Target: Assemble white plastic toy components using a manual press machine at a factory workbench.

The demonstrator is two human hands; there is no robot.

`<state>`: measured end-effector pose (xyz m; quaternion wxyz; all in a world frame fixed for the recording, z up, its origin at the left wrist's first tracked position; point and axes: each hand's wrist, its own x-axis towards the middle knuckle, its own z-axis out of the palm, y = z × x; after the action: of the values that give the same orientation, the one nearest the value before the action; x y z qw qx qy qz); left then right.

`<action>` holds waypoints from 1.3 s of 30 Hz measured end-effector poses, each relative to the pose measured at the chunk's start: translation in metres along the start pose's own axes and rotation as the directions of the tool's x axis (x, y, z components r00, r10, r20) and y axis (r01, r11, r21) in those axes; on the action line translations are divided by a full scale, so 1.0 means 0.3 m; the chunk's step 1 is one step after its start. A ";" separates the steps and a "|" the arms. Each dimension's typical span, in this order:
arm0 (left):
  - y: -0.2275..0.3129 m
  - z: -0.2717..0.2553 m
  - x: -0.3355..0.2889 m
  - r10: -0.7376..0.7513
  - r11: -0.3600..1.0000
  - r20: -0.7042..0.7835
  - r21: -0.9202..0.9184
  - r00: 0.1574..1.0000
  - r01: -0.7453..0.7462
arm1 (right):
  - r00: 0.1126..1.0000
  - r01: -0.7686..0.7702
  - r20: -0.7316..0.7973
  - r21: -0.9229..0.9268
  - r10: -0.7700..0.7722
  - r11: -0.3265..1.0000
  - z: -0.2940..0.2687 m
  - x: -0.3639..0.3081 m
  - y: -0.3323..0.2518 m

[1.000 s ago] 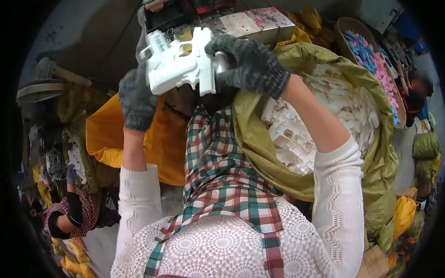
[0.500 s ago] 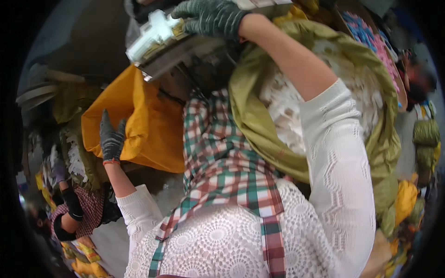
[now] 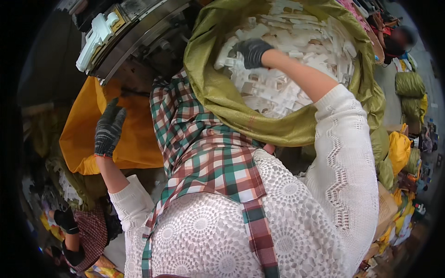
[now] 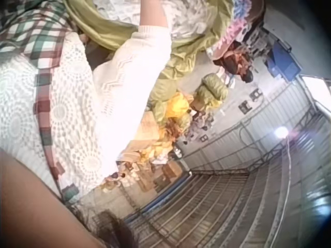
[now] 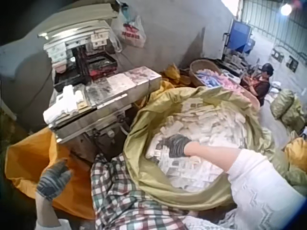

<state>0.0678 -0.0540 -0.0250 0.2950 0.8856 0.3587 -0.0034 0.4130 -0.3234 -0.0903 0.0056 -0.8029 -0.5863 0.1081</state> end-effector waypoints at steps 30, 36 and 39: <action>0.172 -0.150 0.264 0.552 0.830 -0.733 0.525 0.397 -0.186 | 0.696 0.468 -0.677 0.176 -0.238 0.866 -0.588 0.056 -0.252; 0.198 -0.278 0.305 0.420 0.859 -0.417 0.471 0.806 -0.204 | 0.840 0.455 -0.531 0.586 -0.106 0.671 -0.517 0.115 -0.321; 0.195 -0.238 0.253 0.572 0.746 -0.496 0.647 0.653 -0.161 | 0.828 0.492 -0.552 0.630 -0.098 0.601 -0.506 0.199 -0.343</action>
<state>0.1470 -0.0017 0.0478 -0.1269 0.9261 0.2261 0.2740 0.3609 -0.2171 0.0621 0.4943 -0.6155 -0.5970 0.1429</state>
